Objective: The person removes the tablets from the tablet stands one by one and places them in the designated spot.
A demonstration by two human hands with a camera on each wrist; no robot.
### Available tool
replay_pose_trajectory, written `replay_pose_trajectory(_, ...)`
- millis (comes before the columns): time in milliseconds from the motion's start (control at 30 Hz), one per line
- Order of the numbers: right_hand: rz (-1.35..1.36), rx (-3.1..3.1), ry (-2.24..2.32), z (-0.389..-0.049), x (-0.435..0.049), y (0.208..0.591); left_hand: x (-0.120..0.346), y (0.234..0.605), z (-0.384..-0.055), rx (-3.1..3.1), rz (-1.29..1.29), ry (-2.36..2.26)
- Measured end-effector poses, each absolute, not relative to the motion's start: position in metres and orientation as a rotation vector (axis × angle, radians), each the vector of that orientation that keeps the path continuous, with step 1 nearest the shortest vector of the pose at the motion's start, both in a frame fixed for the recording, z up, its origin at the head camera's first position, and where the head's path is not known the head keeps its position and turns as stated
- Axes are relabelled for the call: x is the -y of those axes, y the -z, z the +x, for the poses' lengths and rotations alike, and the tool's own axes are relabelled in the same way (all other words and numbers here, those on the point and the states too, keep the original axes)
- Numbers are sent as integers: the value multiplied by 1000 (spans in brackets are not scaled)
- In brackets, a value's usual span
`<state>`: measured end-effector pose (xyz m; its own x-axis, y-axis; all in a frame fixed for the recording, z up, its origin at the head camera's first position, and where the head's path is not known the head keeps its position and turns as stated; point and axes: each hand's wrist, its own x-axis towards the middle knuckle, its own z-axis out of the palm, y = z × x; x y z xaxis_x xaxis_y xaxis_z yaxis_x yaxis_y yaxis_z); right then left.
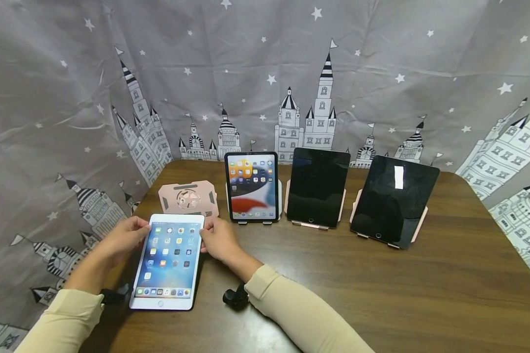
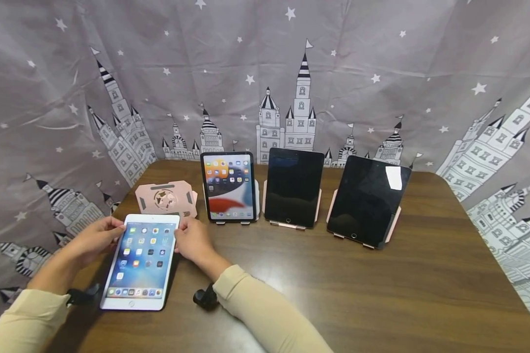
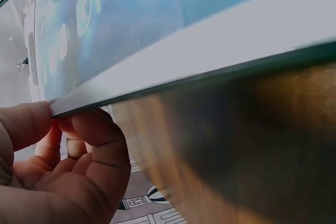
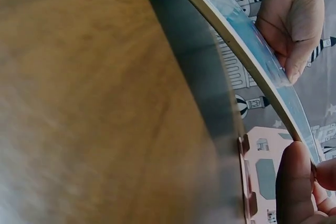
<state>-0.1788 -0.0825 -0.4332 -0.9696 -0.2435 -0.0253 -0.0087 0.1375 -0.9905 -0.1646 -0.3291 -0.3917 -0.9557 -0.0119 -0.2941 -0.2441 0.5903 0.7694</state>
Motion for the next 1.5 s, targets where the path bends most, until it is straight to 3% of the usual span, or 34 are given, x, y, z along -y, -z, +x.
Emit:
replay_pose_trajectory(600, -132, -2278, 1734, -165, 79, 441, 324, 406, -157, -2521, -245, -1178)
replay_pose_trajectory(1500, -142, -2196, 1589, -172, 68, 443, 319, 418, -163, -2424, -299, -1093)
